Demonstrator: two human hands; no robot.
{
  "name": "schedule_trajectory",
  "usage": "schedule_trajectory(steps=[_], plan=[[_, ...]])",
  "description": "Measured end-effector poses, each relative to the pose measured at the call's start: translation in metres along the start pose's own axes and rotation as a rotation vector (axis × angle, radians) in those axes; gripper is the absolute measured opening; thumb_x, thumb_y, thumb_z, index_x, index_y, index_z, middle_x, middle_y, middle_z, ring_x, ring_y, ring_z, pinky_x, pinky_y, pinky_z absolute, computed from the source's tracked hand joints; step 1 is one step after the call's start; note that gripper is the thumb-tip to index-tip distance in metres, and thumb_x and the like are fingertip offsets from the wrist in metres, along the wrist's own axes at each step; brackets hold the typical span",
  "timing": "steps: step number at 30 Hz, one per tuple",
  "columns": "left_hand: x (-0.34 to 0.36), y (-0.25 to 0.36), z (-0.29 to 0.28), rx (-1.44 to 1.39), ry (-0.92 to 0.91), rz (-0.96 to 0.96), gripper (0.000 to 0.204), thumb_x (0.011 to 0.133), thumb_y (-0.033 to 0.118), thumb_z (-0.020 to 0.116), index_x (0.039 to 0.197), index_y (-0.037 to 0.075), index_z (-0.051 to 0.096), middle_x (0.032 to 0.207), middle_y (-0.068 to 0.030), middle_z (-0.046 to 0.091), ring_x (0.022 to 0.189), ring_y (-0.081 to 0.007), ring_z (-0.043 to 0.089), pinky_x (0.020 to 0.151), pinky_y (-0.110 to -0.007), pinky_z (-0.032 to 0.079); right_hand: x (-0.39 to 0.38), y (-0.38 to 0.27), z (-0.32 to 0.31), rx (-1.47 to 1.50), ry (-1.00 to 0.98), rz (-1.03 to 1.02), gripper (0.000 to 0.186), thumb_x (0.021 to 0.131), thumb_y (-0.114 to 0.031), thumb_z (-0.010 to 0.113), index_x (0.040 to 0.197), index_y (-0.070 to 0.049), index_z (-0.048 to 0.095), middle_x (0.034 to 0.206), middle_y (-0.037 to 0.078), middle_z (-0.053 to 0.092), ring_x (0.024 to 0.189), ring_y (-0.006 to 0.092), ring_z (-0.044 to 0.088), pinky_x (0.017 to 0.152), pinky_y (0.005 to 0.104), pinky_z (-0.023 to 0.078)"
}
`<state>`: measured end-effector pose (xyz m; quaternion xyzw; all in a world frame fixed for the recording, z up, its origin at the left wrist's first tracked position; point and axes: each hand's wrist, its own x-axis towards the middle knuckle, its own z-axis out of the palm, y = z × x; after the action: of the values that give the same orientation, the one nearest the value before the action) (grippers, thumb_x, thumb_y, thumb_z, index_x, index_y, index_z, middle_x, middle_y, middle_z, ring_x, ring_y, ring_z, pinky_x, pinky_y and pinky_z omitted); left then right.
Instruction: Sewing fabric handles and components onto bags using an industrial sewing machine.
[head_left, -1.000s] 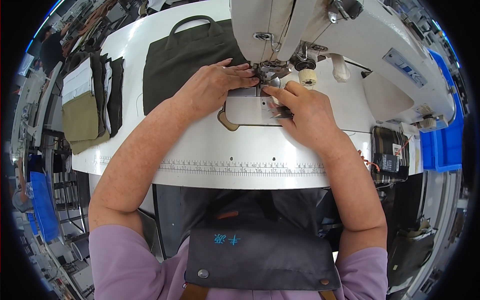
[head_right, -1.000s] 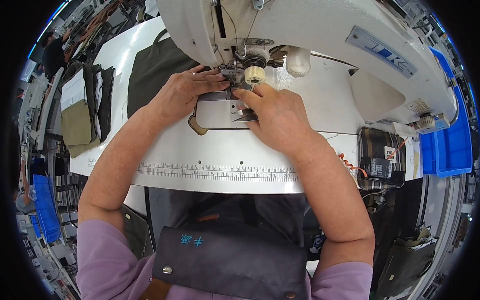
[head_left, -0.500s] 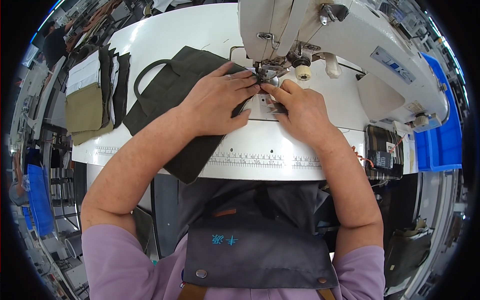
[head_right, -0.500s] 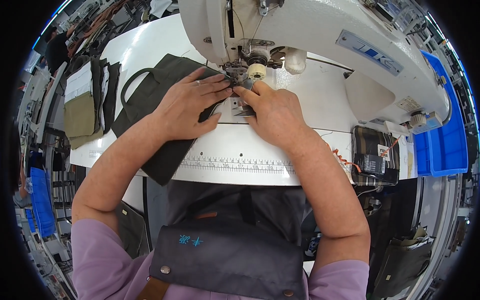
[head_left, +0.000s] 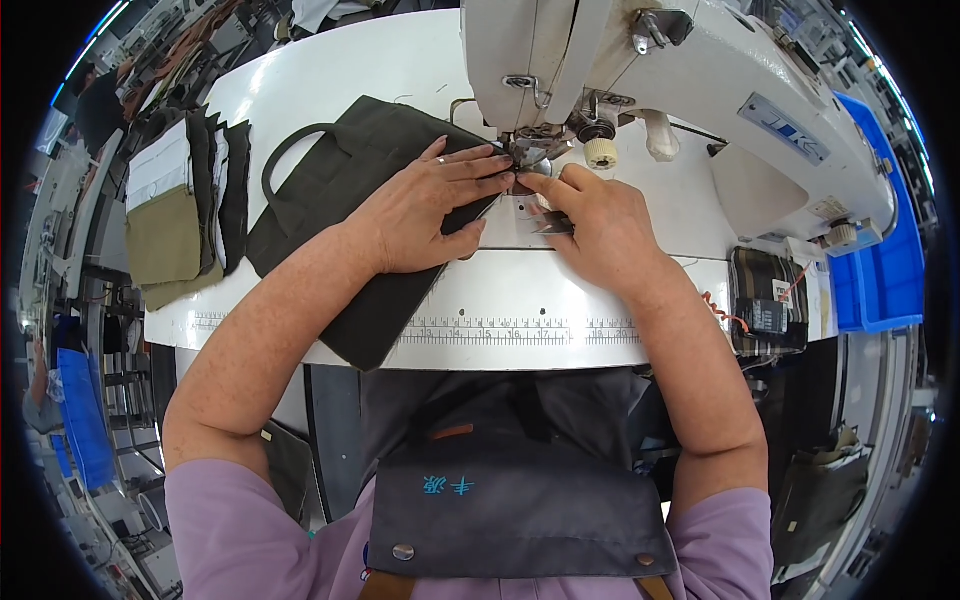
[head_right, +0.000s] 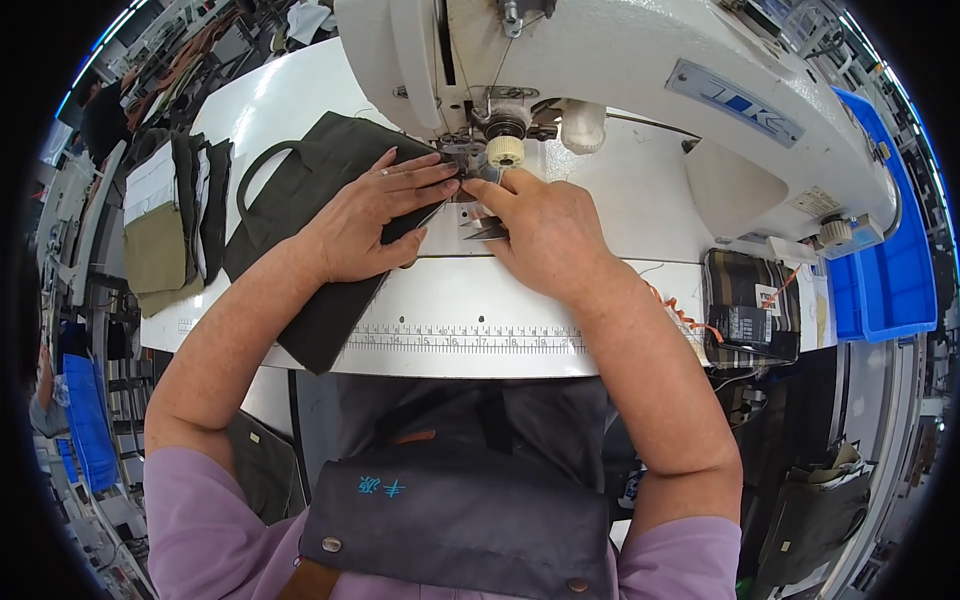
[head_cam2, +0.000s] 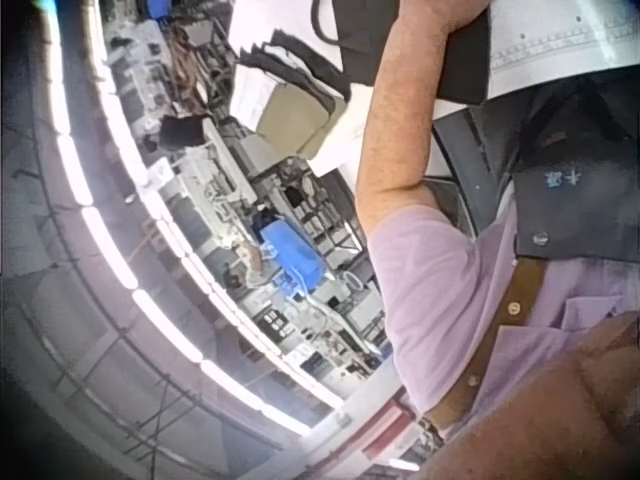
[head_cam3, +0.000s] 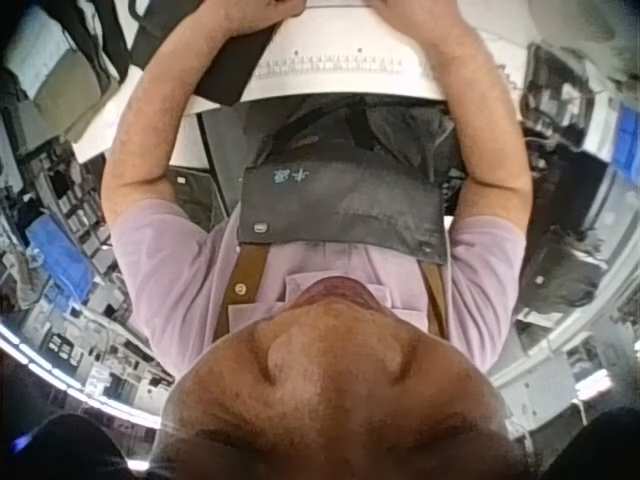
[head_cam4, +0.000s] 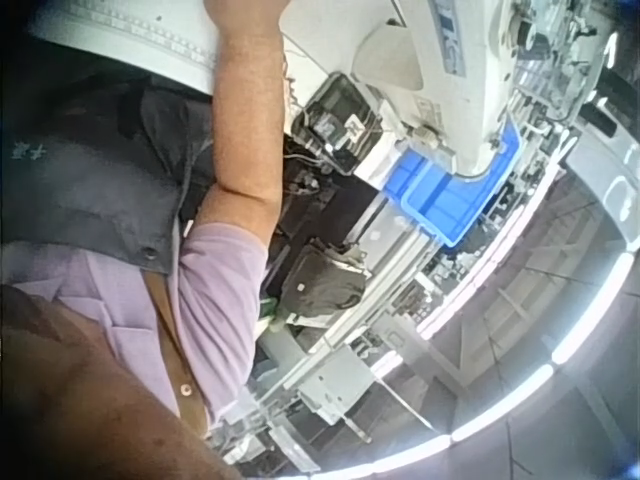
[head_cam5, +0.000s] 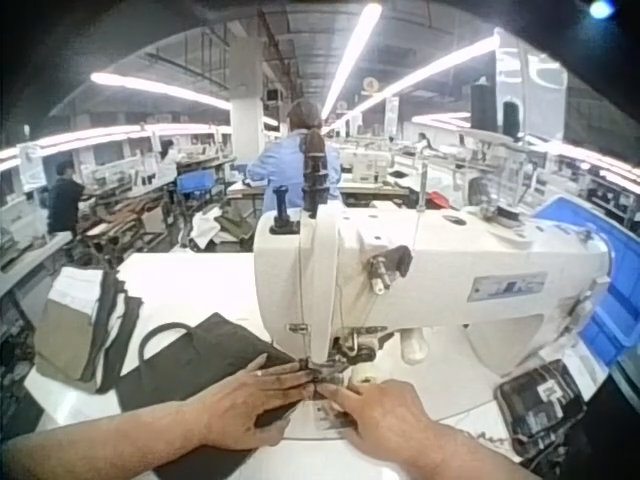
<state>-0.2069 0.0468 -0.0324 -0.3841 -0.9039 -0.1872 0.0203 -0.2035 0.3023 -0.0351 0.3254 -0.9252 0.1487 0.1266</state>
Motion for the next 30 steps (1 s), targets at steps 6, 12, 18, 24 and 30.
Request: schedule_trajectory(steps=[6,12,18,24,30], plan=[[-0.001,0.008,0.005,0.019,0.042,-0.025,0.060,0.086,0.014,0.062,0.146,0.012,0.057,0.156,-0.0108,0.049,0.149,-0.0304,0.039,0.124,-0.061,0.021,-0.002,-0.001,-0.002,0.015,-0.007,0.006,0.046,0.079,-0.018,0.076,0.125,-0.017,0.069,0.095,0.006,0.066,0.082,0.0295,0.070,0.069,0.0436,0.056],[-0.004,0.020,0.007,0.024,0.060,-0.078,0.062,0.087,0.017,0.062,0.149,0.012,0.053,0.157,-0.0146,0.046,0.151,-0.0339,0.035,0.123,-0.063,0.018,-0.001,0.002,0.000,0.043,0.019,-0.023,0.047,0.077,-0.017,0.076,0.124,-0.017,0.069,0.095,0.007,0.066,0.083,0.0301,0.070,0.070,0.0439,0.056],[-0.011,0.059,0.027,0.076,0.068,-0.235,0.070,0.099,0.045,0.059,0.153,0.003,0.043,0.163,-0.0192,0.035,0.153,-0.0397,0.027,0.122,-0.064,0.015,0.000,0.001,-0.001,0.023,0.005,-0.019,0.051,0.077,-0.017,0.077,0.127,-0.018,0.068,0.094,0.006,0.064,0.083,0.0297,0.070,0.070,0.0438,0.055],[-0.008,0.068,0.036,0.149,0.103,-0.271,0.070,0.101,0.045,0.057,0.152,0.000,0.043,0.161,-0.0232,0.035,0.152,-0.0441,0.027,0.120,-0.068,0.016,-0.001,0.000,-0.002,0.014,-0.009,-0.007,0.051,0.077,-0.017,0.078,0.127,-0.018,0.069,0.095,0.006,0.064,0.083,0.0291,0.070,0.070,0.0435,0.055],[0.000,0.071,0.041,0.210,0.119,-0.295,0.070,0.101,0.044,0.056,0.153,0.000,0.040,0.160,-0.0253,0.035,0.150,-0.0458,0.030,0.119,-0.070,0.018,-0.005,0.005,-0.003,-0.015,0.050,0.021,0.045,0.078,-0.021,0.077,0.123,-0.017,0.070,0.093,0.006,0.065,0.082,0.0288,0.070,0.070,0.0430,0.056]])
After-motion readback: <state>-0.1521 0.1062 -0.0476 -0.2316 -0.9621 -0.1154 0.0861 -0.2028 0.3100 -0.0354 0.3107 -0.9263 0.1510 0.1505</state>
